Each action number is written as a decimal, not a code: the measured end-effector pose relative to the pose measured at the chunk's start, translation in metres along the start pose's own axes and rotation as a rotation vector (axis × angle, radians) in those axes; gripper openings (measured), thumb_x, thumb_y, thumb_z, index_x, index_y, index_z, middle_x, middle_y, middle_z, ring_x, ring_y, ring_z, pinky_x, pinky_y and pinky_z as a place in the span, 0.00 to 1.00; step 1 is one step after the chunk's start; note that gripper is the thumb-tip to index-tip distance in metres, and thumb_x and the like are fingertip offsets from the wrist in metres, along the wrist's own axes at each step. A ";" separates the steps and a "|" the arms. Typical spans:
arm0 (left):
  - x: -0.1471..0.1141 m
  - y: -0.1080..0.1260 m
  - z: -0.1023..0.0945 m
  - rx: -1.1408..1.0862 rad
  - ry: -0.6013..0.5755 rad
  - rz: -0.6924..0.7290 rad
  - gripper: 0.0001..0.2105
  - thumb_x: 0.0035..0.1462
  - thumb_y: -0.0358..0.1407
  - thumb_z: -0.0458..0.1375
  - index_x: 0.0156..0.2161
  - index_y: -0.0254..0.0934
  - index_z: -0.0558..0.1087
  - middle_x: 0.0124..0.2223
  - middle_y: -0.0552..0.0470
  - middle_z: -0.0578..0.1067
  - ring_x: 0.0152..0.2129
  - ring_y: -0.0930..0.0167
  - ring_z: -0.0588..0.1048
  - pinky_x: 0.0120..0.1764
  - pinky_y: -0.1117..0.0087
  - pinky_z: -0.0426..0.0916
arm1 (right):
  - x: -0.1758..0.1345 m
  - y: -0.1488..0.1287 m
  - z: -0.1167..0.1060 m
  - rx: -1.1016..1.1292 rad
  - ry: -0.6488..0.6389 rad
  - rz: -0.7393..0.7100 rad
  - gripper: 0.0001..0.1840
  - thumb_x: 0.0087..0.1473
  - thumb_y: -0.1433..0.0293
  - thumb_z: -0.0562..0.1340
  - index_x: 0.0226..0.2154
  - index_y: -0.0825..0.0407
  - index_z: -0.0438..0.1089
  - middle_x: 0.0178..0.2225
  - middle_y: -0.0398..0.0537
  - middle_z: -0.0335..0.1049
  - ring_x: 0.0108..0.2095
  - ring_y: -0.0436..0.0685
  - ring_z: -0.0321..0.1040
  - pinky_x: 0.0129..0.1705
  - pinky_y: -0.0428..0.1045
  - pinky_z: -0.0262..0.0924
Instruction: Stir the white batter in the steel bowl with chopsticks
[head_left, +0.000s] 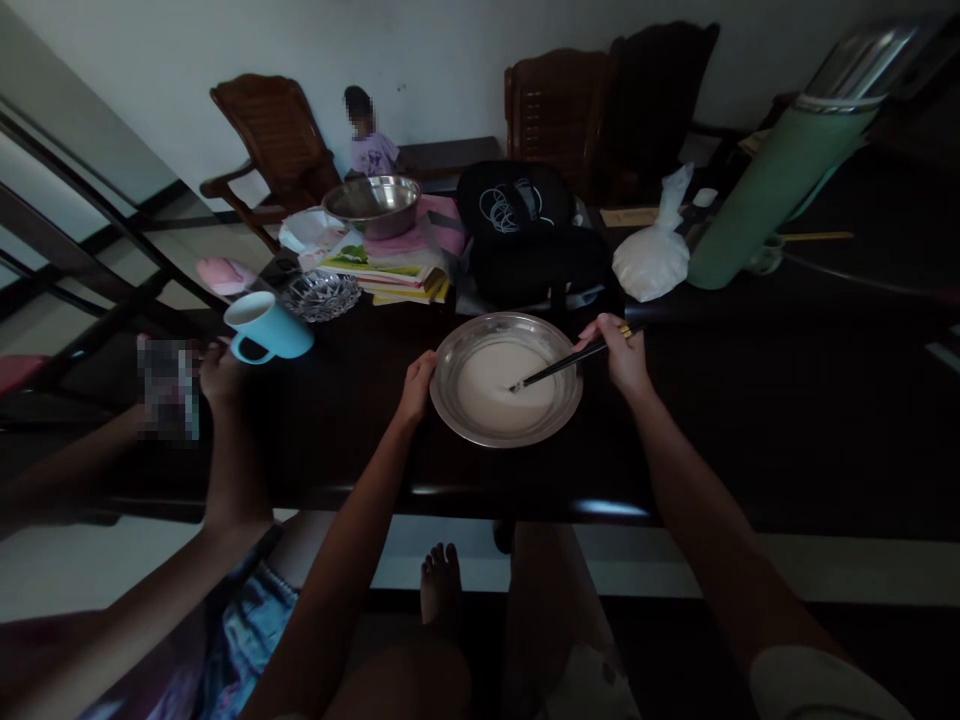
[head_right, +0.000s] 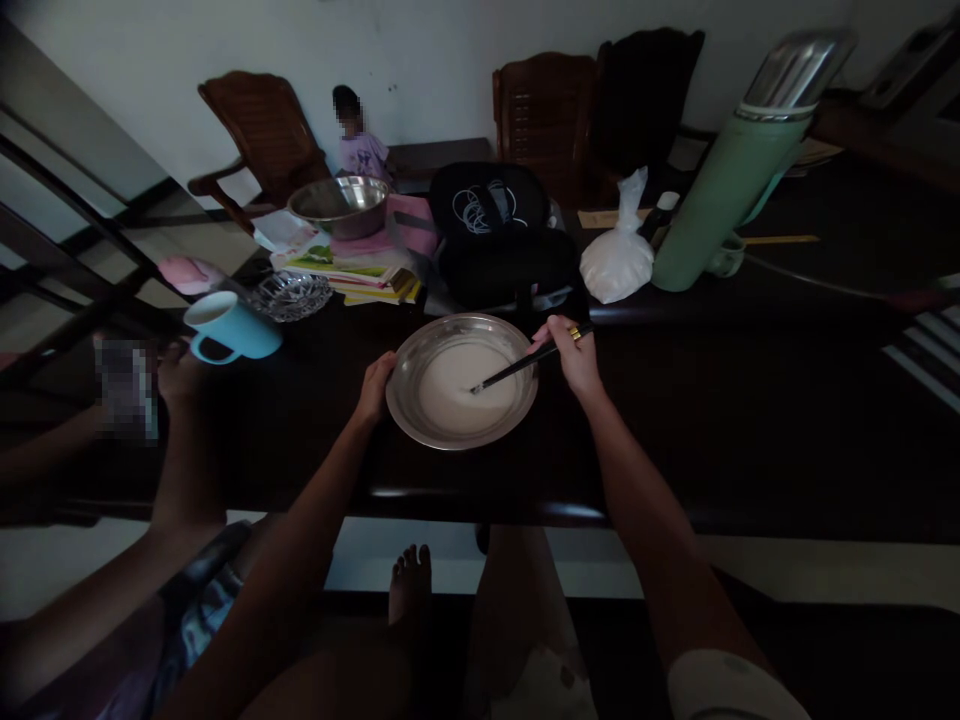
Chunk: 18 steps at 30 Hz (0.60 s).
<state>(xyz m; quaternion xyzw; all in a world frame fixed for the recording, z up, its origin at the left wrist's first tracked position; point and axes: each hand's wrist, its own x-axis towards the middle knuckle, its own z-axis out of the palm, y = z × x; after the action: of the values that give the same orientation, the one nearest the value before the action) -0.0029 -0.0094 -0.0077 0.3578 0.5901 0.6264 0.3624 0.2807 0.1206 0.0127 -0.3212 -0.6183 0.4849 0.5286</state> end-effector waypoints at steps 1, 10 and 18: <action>0.000 0.000 0.000 0.005 -0.001 0.005 0.17 0.56 0.41 0.59 0.21 0.37 0.61 0.21 0.58 0.58 0.19 0.76 0.55 0.22 0.75 0.53 | -0.001 0.001 0.000 -0.002 -0.031 0.003 0.26 0.55 0.45 0.59 0.23 0.48 0.72 0.17 0.42 0.73 0.23 0.55 0.74 0.31 0.51 0.69; -0.003 0.004 0.002 0.013 0.001 0.013 0.17 0.58 0.38 0.58 0.20 0.37 0.61 0.21 0.58 0.57 0.19 0.76 0.55 0.22 0.75 0.52 | -0.002 -0.002 0.004 -0.038 -0.067 -0.018 0.25 0.54 0.45 0.61 0.25 0.48 0.74 0.22 0.43 0.78 0.28 0.56 0.76 0.38 0.53 0.71; -0.003 0.007 0.004 0.005 0.027 -0.020 0.18 0.58 0.38 0.59 0.20 0.36 0.61 0.21 0.59 0.58 0.19 0.76 0.55 0.22 0.75 0.53 | -0.005 0.000 0.004 -0.041 -0.149 0.008 0.25 0.55 0.45 0.59 0.25 0.48 0.74 0.22 0.44 0.77 0.27 0.56 0.75 0.37 0.53 0.70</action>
<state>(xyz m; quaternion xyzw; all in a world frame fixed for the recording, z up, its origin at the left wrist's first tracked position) 0.0016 -0.0106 -0.0008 0.3440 0.6001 0.6262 0.3599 0.2780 0.1148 0.0114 -0.2974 -0.6647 0.4966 0.4724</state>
